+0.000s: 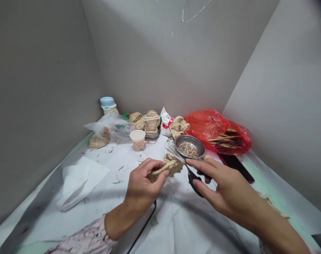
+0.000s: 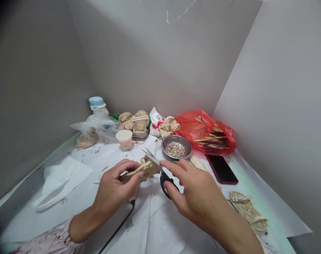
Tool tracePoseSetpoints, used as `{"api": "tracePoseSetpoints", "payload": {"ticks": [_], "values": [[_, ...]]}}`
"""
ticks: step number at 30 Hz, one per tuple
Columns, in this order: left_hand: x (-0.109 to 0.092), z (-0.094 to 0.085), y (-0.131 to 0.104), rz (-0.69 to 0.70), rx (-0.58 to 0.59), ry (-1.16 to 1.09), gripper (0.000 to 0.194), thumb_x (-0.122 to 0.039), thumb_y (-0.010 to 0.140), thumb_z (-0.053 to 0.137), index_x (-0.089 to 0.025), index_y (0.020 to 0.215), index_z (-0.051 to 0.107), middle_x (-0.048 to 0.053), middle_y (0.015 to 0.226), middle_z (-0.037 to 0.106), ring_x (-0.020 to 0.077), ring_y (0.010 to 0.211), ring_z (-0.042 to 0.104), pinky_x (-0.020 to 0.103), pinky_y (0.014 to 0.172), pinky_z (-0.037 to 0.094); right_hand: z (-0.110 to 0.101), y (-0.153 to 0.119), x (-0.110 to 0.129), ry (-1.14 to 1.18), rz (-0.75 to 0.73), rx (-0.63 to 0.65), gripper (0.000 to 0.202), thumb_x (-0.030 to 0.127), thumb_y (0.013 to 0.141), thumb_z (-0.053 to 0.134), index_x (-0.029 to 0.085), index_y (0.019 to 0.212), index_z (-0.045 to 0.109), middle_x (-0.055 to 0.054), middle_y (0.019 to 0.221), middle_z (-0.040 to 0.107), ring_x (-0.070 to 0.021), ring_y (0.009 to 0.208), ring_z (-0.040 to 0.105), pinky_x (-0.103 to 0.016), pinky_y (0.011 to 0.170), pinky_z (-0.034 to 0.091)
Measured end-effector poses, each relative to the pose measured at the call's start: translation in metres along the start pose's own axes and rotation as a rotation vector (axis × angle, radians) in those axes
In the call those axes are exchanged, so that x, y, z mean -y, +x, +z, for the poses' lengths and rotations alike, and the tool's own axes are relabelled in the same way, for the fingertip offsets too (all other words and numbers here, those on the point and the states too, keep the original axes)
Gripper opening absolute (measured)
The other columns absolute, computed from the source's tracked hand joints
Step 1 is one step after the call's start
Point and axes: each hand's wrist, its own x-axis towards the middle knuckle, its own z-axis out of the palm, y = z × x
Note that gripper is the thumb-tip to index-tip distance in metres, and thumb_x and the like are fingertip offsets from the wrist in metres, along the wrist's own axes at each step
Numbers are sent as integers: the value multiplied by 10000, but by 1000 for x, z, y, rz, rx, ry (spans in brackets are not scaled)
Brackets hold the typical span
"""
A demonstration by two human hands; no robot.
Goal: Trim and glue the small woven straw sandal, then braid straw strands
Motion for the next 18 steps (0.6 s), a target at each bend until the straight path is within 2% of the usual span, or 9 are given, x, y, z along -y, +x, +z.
{"api": "tracePoseSetpoints", "payload": {"ticks": [2, 5, 7, 9, 12, 15, 18], "values": [[0, 1, 0, 89, -13, 48, 36, -216, 720, 669, -193, 725, 696, 16, 769, 691, 159, 721, 627, 243, 688, 476, -1, -4, 4, -32, 13, -8, 455, 335, 875, 572, 316, 1330, 572, -72, 975, 662, -196, 733, 625, -305, 612, 481], [-5, 6, -1, 88, -12, 56, 42, -222, 744, 663, -198, 759, 693, 11, 767, 693, 153, 695, 622, 240, 660, 474, -8, -9, 7, -2, 42, -50, 479, 330, 860, 590, 334, 1338, 567, -73, 999, 677, -195, 698, 623, -311, 597, 483], [-10, 13, -3, 72, 43, 51, 57, -231, 762, 652, -198, 779, 695, 14, 780, 703, 157, 694, 629, 247, 659, 478, -14, -11, 6, 74, 79, -88, 477, 330, 854, 597, 326, 1331, 576, -75, 1023, 683, -194, 705, 624, -314, 618, 495], [-13, 22, -6, 78, 136, 76, 58, -223, 765, 648, -195, 776, 698, 23, 795, 717, 167, 718, 642, 264, 697, 483, -18, -12, 2, 185, 147, -83, 473, 334, 854, 590, 301, 1326, 585, -69, 950, 695, -187, 675, 616, -307, 607, 494], [-7, 34, -9, 73, 186, 136, 74, -211, 762, 647, -188, 802, 705, 46, 833, 729, 192, 775, 655, 297, 749, 483, -15, -12, -8, 421, 305, 52, 499, 345, 878, 544, 262, 1371, 544, -37, 764, 678, -169, 591, 595, -277, 520, 460], [5, 40, -8, 65, 185, 165, 108, -226, 789, 624, -185, 847, 704, 60, 871, 730, 206, 815, 660, 317, 760, 481, -6, -10, -18, 679, 457, 227, 579, 388, 895, 526, 235, 1446, 440, -27, 744, 661, -162, 579, 611, -241, 440, 416], [14, 41, -6, 76, 162, 174, 116, -242, 805, 610, -188, 855, 701, 62, 881, 730, 206, 825, 660, 317, 765, 483, 1, -5, -24, 834, 521, 315, 664, 436, 882, 553, 199, 1477, 378, -19, 726, 643, -141, 538, 592, -217, 398, 376]]}}
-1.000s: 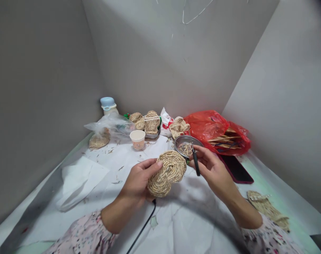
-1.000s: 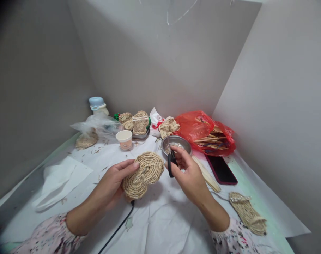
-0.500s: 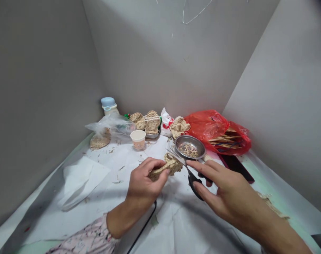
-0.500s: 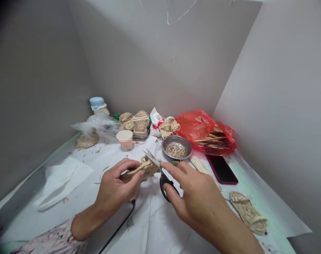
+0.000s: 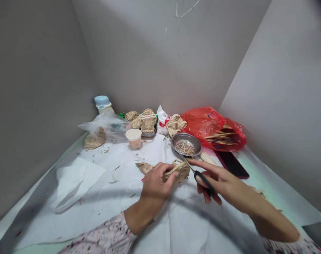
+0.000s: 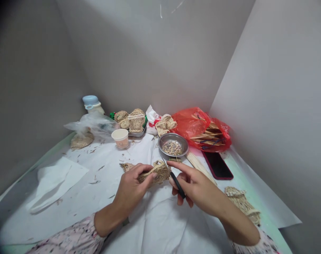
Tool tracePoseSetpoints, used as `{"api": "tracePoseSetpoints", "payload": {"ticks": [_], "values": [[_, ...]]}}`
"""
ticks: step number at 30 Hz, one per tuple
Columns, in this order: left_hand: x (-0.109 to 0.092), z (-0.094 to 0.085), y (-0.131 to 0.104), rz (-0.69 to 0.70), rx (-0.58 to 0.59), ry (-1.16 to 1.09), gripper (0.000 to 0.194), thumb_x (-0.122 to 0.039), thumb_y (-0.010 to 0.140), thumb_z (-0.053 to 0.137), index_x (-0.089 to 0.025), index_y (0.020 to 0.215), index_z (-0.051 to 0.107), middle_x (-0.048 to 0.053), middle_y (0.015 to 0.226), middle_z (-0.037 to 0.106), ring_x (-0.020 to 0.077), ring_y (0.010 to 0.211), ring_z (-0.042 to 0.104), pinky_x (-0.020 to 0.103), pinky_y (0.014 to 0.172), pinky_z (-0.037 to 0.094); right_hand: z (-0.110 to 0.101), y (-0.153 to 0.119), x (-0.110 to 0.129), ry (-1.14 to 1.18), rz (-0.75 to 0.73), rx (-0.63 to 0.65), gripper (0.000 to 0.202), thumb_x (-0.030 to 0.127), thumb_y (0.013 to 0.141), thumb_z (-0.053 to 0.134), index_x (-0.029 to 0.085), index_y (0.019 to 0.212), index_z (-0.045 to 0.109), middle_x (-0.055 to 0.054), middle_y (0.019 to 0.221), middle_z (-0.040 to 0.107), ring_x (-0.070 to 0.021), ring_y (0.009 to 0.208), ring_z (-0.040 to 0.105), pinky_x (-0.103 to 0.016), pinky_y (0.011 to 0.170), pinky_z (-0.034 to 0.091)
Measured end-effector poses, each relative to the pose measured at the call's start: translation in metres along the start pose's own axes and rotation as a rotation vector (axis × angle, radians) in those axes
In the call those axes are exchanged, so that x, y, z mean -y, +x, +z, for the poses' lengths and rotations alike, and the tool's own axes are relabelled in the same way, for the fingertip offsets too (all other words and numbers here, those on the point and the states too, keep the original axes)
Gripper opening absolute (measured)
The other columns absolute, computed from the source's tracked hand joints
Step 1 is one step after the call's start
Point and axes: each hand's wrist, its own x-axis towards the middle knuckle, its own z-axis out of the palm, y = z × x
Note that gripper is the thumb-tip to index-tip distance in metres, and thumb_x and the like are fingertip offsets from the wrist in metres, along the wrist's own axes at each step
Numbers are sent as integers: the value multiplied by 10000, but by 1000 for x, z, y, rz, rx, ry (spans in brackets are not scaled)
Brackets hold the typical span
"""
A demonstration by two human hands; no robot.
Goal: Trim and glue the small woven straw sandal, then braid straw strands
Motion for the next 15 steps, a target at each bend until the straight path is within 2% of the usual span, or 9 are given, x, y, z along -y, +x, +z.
{"api": "tracePoseSetpoints", "payload": {"ticks": [5, 11, 15], "values": [[5, 2, 1, -10, -19, 15, 116, -251, 813, 606, -188, 839, 700, 61, 863, 728, 201, 820, 662, 307, 769, 483, -1, 6, 0, 103, 14, 70, 691, 441, 878, 578, 166, 1477, 369, -14, 703, 638, -122, 515, 586, -198, 390, 352], [9, 6, 0, 6, -28, 60, 100, -257, 803, 618, -193, 822, 692, 55, 838, 715, 199, 812, 652, 308, 757, 477, 4, 7, -6, 184, 26, 108, 619, 419, 872, 596, 227, 1438, 434, -6, 689, 653, -136, 514, 618, -199, 378, 357], [12, 6, 1, -1, -20, 72, 96, -250, 801, 611, -189, 803, 685, 54, 825, 704, 192, 788, 645, 296, 738, 469, 9, 12, -6, 195, 30, 110, 587, 402, 870, 602, 228, 1413, 465, 3, 677, 650, -124, 494, 610, -187, 371, 351]]}}
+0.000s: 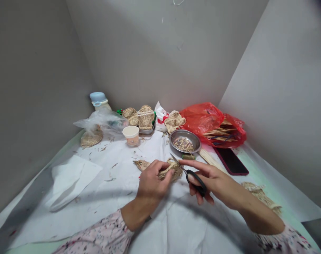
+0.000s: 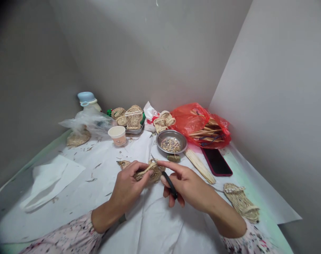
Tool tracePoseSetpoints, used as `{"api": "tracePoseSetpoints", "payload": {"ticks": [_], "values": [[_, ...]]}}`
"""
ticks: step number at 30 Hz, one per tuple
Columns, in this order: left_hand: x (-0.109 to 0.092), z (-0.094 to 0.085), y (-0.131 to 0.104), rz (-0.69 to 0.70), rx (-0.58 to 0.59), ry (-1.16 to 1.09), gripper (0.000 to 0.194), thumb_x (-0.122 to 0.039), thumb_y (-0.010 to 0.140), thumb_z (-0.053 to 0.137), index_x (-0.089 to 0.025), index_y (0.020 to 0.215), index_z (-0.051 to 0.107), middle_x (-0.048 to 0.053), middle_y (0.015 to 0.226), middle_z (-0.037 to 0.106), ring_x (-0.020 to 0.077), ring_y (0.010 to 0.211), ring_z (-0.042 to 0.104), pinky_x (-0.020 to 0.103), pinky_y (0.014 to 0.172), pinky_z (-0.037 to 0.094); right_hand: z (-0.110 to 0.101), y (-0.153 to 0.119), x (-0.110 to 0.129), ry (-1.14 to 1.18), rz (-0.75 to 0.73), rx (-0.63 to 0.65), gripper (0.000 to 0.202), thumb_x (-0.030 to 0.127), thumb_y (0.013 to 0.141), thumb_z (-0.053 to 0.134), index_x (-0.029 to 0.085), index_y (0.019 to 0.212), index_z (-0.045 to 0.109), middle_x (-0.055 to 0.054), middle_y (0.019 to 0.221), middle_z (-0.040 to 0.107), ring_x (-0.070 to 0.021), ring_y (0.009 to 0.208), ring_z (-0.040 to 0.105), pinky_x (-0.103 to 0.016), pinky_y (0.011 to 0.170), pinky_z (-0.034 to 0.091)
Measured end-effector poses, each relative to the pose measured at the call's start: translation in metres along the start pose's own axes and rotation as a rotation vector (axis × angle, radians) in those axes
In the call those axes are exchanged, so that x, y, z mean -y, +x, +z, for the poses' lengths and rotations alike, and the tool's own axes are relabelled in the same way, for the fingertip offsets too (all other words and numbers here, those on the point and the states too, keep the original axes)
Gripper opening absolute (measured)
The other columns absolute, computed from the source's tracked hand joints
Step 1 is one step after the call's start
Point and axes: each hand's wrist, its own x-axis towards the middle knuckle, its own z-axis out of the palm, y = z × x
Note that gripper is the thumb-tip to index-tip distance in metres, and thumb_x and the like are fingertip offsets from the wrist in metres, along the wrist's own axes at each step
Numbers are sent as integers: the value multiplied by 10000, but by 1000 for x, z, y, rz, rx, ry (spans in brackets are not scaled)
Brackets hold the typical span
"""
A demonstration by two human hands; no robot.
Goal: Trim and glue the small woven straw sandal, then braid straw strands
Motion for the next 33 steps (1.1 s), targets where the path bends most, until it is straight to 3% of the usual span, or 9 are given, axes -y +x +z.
{"api": "tracePoseSetpoints", "payload": {"ticks": [6, 20, 27, 33], "values": [[1, -2, 1, -16, 2, 38, 96, -246, 808, 596, -189, 789, 671, 53, 834, 707, 190, 798, 643, 296, 739, 465, 2, 8, 0, 9, 9, -1, 632, 424, 849, 623, 189, 1417, 474, 8, 655, 632, -112, 464, 584, -178, 350, 341], [3, -1, -1, 0, -17, 54, 90, -233, 794, 602, -189, 814, 678, 50, 850, 721, 195, 813, 658, 296, 744, 475, -2, 7, 1, -25, 37, 48, 583, 389, 862, 626, 233, 1409, 496, 21, 621, 637, -78, 426, 522, -167, 353, 289], [2, -1, -3, -10, 7, 34, 85, -230, 796, 606, -187, 810, 677, 55, 857, 719, 194, 809, 655, 299, 744, 474, -3, 6, -2, -4, 16, 60, 650, 419, 865, 629, 240, 1454, 420, 15, 659, 636, -83, 443, 536, -161, 355, 296], [4, -1, -3, 2, 21, 60, 83, -216, 793, 612, -173, 814, 679, 67, 861, 716, 203, 829, 651, 307, 752, 472, -4, 7, -4, 27, 28, 64, 565, 373, 887, 612, 245, 1421, 477, 26, 630, 610, -64, 428, 523, -149, 349, 273]]}}
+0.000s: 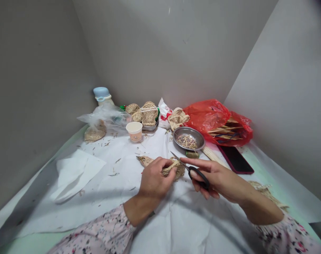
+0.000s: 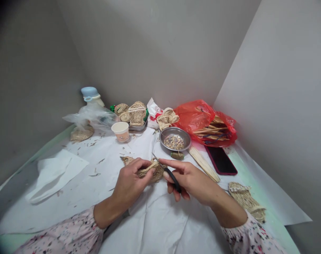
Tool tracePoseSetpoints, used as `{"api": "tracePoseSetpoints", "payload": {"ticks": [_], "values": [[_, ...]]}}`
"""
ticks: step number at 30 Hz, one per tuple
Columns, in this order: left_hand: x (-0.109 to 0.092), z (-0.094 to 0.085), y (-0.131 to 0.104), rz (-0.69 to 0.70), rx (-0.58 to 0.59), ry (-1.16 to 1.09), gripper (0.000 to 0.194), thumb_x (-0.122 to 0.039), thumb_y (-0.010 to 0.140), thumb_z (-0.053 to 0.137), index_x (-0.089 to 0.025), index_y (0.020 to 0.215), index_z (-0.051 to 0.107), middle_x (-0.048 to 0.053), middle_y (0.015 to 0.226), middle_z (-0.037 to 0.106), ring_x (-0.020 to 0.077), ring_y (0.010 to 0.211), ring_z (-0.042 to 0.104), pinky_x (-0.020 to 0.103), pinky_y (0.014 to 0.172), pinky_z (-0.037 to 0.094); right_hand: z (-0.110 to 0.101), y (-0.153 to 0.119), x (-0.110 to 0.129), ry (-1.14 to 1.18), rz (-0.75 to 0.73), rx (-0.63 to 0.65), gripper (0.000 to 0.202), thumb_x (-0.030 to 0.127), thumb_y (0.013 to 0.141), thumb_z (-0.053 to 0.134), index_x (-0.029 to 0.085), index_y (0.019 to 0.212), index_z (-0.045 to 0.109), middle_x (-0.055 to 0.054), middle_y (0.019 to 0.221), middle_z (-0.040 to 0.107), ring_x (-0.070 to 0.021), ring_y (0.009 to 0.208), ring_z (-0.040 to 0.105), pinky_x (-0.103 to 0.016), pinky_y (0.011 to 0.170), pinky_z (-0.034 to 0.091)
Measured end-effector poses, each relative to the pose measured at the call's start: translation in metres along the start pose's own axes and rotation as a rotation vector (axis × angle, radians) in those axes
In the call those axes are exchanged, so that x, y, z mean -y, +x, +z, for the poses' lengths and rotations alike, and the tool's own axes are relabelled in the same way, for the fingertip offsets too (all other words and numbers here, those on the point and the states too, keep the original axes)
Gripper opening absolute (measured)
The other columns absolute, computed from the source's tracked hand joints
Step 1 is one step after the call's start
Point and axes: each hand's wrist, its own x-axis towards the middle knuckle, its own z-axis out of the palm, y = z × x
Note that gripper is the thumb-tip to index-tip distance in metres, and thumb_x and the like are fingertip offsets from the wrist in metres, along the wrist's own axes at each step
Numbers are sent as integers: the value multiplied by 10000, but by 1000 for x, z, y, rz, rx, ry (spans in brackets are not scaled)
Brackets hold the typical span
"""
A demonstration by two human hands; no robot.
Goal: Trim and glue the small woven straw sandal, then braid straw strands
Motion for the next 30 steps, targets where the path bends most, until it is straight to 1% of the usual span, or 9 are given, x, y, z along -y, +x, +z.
{"api": "tracePoseSetpoints", "payload": {"ticks": [7, 12, 22, 26, 30], "values": [[3, 4, 0, 59, -53, 5, 61, -197, 784, 615, -180, 798, 673, 49, 832, 715, 189, 793, 654, 297, 725, 481, -6, 3, -3, 64, 19, 70, 597, 357, 891, 626, 209, 1441, 447, 7, 655, 637, -65, 436, 545, -148, 345, 292], [5, 4, 0, 76, -61, 4, 58, -190, 781, 621, -179, 800, 675, 45, 814, 714, 191, 783, 654, 305, 717, 488, -8, 4, -6, 112, 17, 103, 600, 325, 885, 639, 198, 1440, 447, 14, 626, 630, -60, 430, 538, -142, 338, 281], [5, 5, 0, 71, -75, 1, 57, -178, 774, 625, -179, 798, 677, 41, 817, 716, 182, 777, 655, 296, 718, 488, -8, 3, -7, 120, 12, 112, 606, 329, 884, 639, 206, 1444, 442, 22, 610, 622, -63, 422, 531, -152, 338, 276], [5, 4, 0, 67, -66, -4, 55, -183, 771, 632, -179, 800, 678, 41, 820, 715, 186, 784, 653, 300, 722, 487, -9, 4, -7, 107, 12, 115, 617, 348, 880, 641, 216, 1447, 436, 20, 624, 625, -67, 424, 536, -157, 341, 279], [4, 4, 0, 67, -54, -15, 56, -181, 776, 626, -179, 802, 675, 41, 829, 713, 185, 797, 653, 299, 730, 485, -9, 3, -4, 78, 19, 109, 608, 332, 881, 643, 212, 1442, 444, 21, 625, 623, -63, 431, 540, -153, 350, 288]]}}
